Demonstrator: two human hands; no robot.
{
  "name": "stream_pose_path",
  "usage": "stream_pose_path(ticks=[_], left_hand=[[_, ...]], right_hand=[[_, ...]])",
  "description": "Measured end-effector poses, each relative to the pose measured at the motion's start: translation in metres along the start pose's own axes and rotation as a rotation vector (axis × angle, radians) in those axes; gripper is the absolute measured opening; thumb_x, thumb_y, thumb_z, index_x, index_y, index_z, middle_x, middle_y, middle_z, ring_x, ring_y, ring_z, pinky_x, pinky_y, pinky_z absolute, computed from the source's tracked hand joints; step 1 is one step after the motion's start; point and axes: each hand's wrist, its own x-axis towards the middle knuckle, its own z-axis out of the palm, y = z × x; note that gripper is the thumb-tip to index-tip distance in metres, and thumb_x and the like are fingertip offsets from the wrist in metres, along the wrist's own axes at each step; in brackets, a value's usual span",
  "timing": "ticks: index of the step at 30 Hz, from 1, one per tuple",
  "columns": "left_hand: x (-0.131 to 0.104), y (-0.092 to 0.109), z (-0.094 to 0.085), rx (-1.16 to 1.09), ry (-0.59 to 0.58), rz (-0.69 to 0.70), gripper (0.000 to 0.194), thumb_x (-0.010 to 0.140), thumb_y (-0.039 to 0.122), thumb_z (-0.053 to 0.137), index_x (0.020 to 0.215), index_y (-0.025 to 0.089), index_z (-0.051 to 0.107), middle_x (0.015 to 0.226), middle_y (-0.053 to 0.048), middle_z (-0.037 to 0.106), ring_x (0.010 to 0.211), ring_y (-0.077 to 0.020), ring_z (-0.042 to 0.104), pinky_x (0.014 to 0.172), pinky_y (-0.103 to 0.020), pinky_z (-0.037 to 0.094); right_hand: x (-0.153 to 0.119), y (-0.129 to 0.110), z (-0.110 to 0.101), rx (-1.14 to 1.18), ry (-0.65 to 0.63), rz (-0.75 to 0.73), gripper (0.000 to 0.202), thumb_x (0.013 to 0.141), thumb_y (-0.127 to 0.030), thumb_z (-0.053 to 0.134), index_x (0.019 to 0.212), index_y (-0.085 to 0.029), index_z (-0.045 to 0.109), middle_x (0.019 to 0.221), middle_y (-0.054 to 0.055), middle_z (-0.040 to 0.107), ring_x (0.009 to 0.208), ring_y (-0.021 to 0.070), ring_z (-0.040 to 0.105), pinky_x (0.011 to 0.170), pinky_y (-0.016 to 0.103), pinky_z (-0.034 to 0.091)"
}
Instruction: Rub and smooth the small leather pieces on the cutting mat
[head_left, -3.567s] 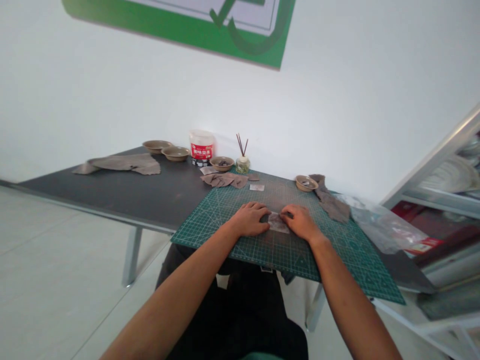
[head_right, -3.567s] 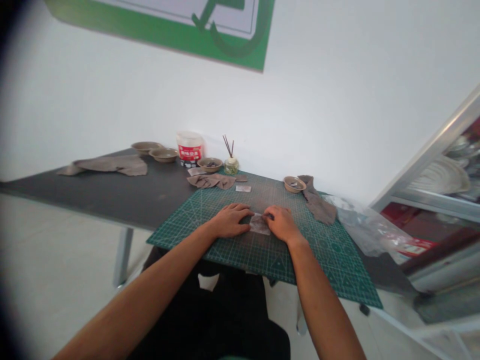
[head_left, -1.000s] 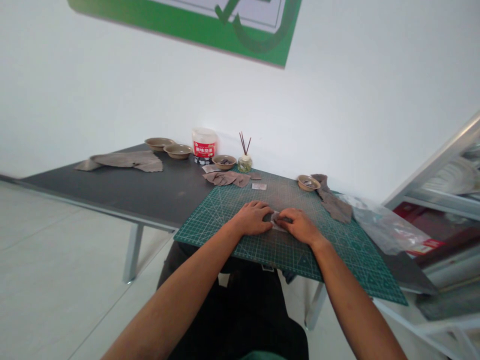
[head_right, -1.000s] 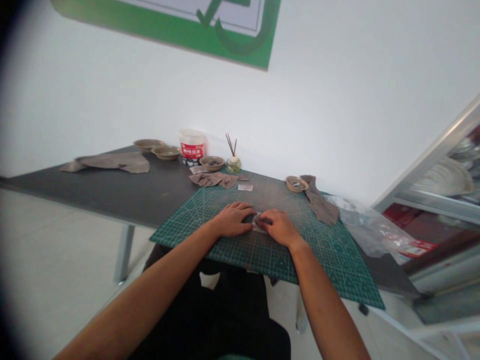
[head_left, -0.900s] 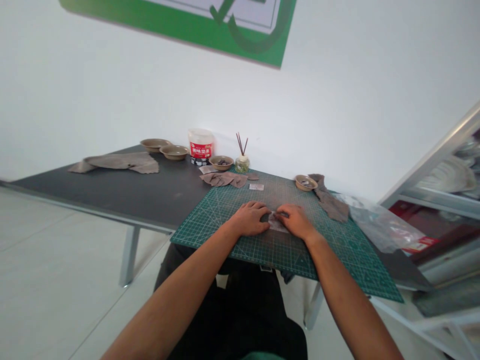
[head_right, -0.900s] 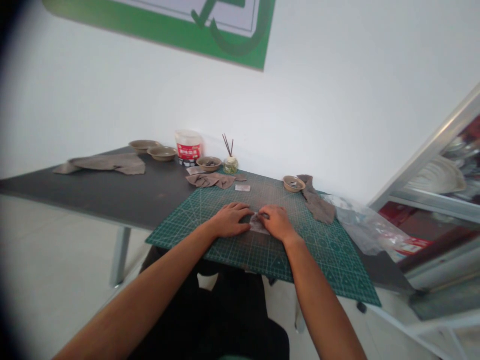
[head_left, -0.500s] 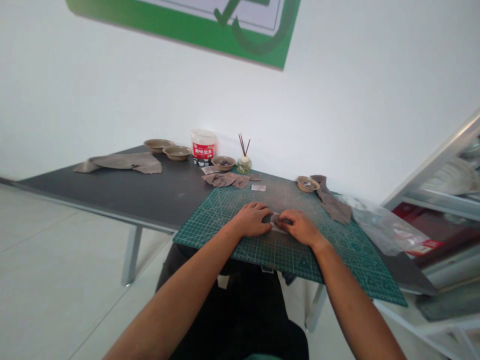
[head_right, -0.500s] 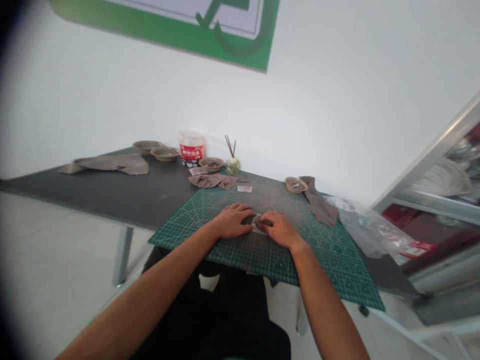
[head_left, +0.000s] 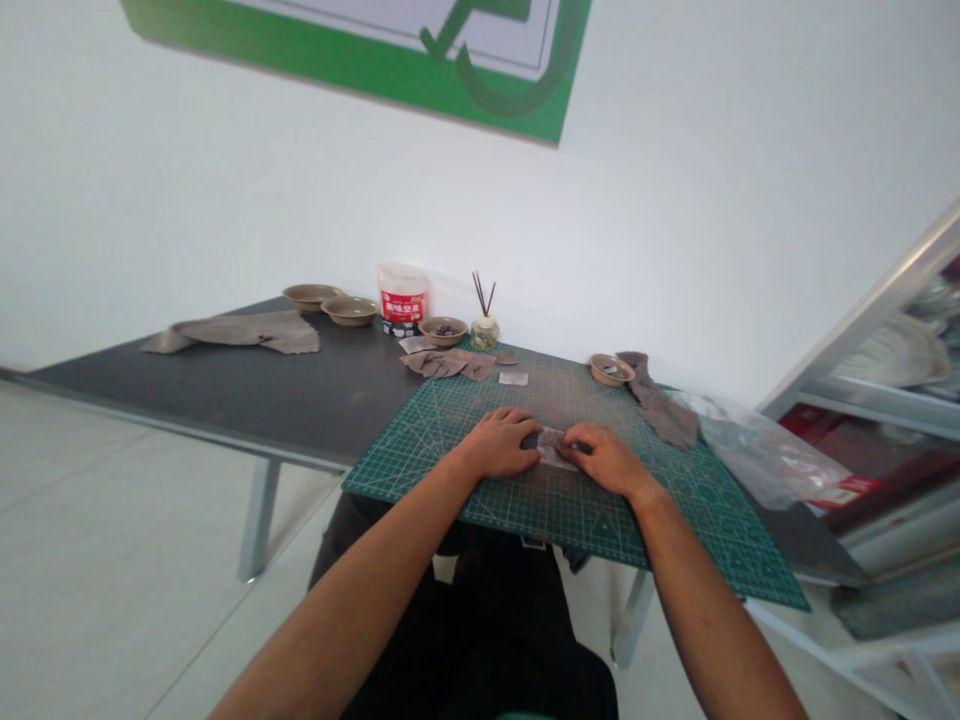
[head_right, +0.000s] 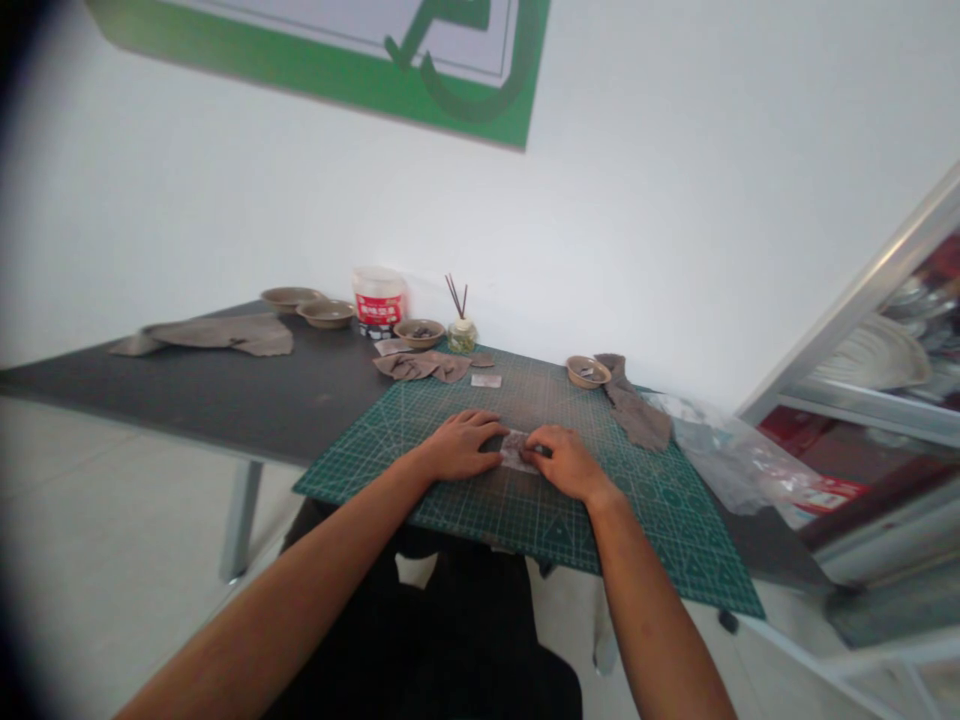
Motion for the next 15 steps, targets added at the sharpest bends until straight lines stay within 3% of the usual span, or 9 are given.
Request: stream_pose_path(ticks=[15], left_hand=[[0.0008,-0.0001,-0.001,-0.002,-0.022,-0.004,0.045,0.082,0.045,0.055,0.126,0.033,0.057,0.138,-0.002,0.051,0.13,-0.0285,0.041,0.108,-0.046,0.032]], right_hand=[[0.0024,-0.0034,0.0022,0.055,0.002,0.015,0.014,0.088,-0.032,0.061,0.089,-0.02,0.067,0.094,0.002,0.067,0.09,0.0134,0.059,0.085,0.028,0.043]])
